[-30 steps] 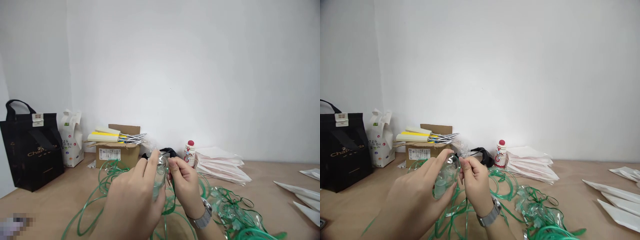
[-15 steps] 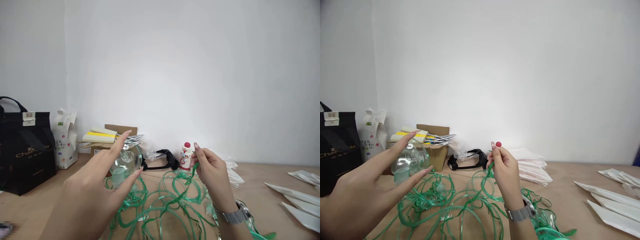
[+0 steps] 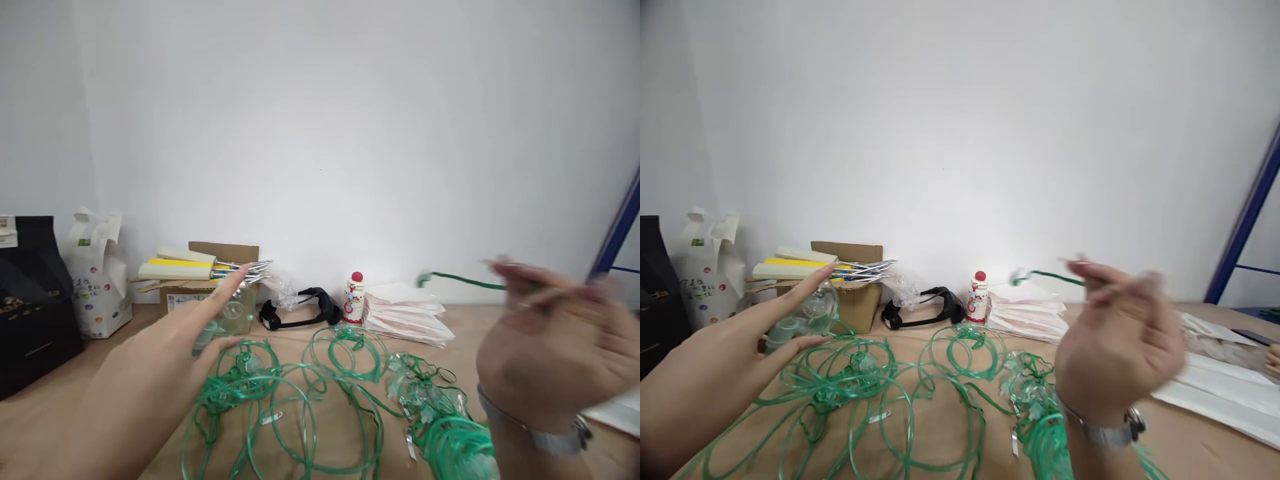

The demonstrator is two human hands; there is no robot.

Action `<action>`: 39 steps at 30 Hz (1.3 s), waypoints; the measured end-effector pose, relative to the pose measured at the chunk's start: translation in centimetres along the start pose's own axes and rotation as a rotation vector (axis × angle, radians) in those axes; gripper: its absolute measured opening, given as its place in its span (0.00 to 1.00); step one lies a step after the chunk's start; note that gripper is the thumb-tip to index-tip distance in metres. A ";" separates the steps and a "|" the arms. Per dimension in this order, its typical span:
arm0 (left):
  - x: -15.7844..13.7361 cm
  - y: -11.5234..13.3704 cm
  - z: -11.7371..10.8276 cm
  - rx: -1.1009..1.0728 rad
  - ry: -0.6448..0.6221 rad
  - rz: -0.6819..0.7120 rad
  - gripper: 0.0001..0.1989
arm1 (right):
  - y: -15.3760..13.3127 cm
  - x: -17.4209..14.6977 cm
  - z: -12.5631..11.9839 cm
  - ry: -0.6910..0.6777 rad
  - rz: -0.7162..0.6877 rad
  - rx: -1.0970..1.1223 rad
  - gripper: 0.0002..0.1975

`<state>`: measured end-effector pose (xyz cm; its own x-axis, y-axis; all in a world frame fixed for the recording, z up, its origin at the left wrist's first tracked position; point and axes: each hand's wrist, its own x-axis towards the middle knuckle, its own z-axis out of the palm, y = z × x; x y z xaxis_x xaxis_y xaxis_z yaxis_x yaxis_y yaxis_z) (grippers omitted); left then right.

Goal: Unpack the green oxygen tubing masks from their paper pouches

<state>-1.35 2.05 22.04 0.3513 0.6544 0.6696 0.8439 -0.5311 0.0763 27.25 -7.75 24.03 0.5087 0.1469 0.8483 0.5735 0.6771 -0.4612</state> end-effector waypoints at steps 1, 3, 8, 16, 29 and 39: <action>0.0 -0.1 -0.1 0.019 0.005 -0.014 0.31 | 1.1 0.1 -0.5 -0.012 0.017 -0.055 0.17; 0.0 0.1 -0.2 0.057 0.008 -0.019 0.33 | 3.8 0.1 -1.8 -0.082 0.099 -0.207 0.16; 0.1 1.7 0.4 -0.019 -0.021 -0.058 0.40 | 10.1 -1.8 -6.3 -0.239 0.329 -0.552 0.22; 0.6 3.1 0.4 -0.214 -0.204 -0.057 0.25 | 6.6 -2.5 -2.3 -0.436 0.187 -0.762 0.14; 0.3 3.5 0.4 -0.253 -0.180 -0.089 0.22 | -3.3 -3.5 6.4 -0.532 0.372 0.351 0.08; 0.9 4.5 1.7 -0.420 -0.285 -0.063 0.24 | 0.6 -4.4 9.1 -0.795 0.389 0.230 0.13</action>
<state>3.44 1.20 21.72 0.4511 0.7818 0.4304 0.6519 -0.6180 0.4394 19.47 -1.41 22.42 -0.0014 0.7902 0.6129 0.2689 0.5906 -0.7609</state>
